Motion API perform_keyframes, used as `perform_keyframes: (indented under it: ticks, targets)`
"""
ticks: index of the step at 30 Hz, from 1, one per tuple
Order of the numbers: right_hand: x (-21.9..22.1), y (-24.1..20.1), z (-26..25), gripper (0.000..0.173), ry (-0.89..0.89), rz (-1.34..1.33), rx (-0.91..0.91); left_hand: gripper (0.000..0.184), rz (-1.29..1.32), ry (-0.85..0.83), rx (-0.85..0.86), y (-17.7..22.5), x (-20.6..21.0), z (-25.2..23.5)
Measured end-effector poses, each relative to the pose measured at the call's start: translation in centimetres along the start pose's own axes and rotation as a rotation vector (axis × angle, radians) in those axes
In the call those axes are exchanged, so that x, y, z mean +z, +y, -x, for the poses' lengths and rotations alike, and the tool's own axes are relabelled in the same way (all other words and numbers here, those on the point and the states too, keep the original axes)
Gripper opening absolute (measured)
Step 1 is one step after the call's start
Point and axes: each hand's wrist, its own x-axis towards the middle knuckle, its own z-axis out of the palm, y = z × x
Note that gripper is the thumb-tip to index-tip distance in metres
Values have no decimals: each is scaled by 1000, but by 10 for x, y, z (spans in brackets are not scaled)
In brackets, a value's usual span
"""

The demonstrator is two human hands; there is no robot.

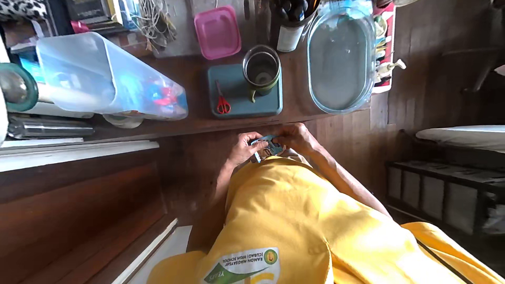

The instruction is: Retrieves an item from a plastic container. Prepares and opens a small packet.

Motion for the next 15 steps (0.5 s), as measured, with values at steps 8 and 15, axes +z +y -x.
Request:
perform_keyframes:
  ticks: [8, 15]
  targets:
    - [9, -14, -21, 24, 43, -113, 45, 13, 0, -47, 58, 2, -26, -16]
    - [26, -27, -35, 16, 112, 5, -109, 23, -45, -125, 80, 13, -48, -26]
